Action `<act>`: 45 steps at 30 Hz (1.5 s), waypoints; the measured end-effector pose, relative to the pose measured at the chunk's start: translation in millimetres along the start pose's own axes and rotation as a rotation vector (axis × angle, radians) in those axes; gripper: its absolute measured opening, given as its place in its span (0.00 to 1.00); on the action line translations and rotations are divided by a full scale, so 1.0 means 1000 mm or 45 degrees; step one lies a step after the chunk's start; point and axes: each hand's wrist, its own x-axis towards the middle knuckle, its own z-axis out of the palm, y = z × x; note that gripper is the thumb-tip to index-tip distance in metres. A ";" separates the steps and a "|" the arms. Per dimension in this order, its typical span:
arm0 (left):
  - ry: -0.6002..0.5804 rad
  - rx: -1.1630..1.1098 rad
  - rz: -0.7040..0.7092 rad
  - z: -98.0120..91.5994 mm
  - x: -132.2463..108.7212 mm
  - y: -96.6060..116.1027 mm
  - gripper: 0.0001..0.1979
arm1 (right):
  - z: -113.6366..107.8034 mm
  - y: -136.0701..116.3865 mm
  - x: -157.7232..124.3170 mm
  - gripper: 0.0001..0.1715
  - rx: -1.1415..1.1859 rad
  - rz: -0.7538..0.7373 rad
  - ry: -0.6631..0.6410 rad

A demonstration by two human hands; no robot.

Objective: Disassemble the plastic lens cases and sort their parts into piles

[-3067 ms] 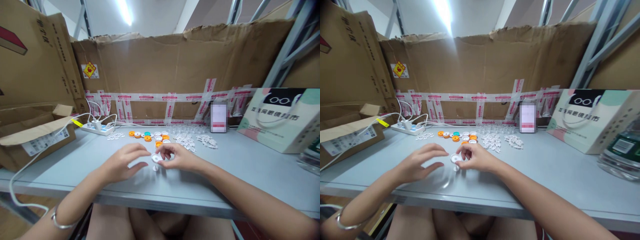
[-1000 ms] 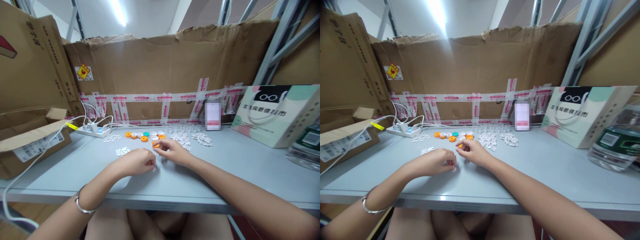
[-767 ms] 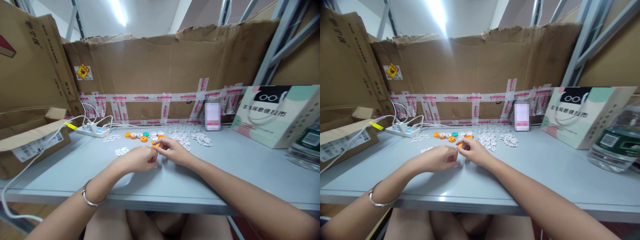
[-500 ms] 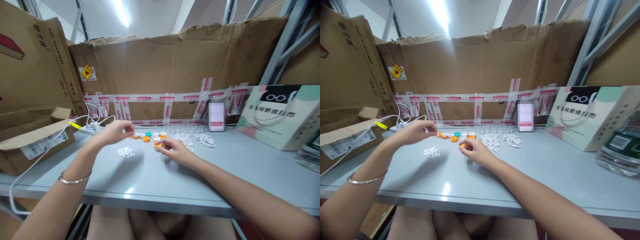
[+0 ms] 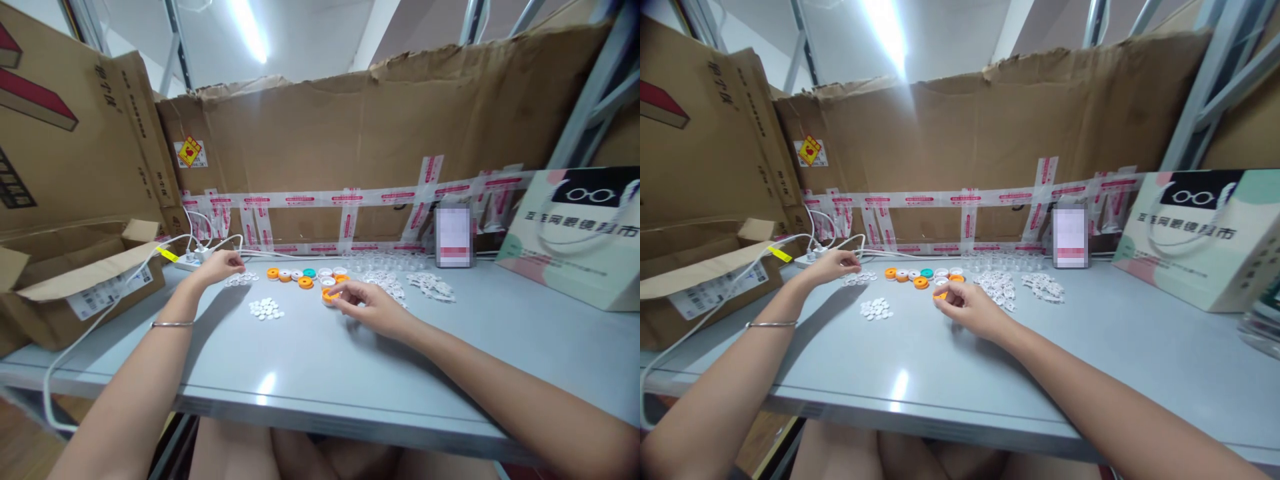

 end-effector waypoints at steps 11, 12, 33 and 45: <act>-0.125 0.070 0.104 0.021 0.009 -0.001 0.08 | 0.000 0.005 0.000 0.15 -0.002 -0.022 -0.009; -0.125 0.074 0.112 0.022 0.010 -0.002 0.08 | 0.000 0.005 0.000 0.15 -0.004 -0.019 -0.014; 0.472 -0.279 0.450 0.027 -0.018 0.100 0.20 | -0.005 -0.009 -0.011 0.12 0.036 -0.264 0.076; -0.782 -0.218 1.358 0.039 -0.067 0.149 0.27 | -0.015 -0.030 -0.024 0.22 -0.083 -0.663 -0.736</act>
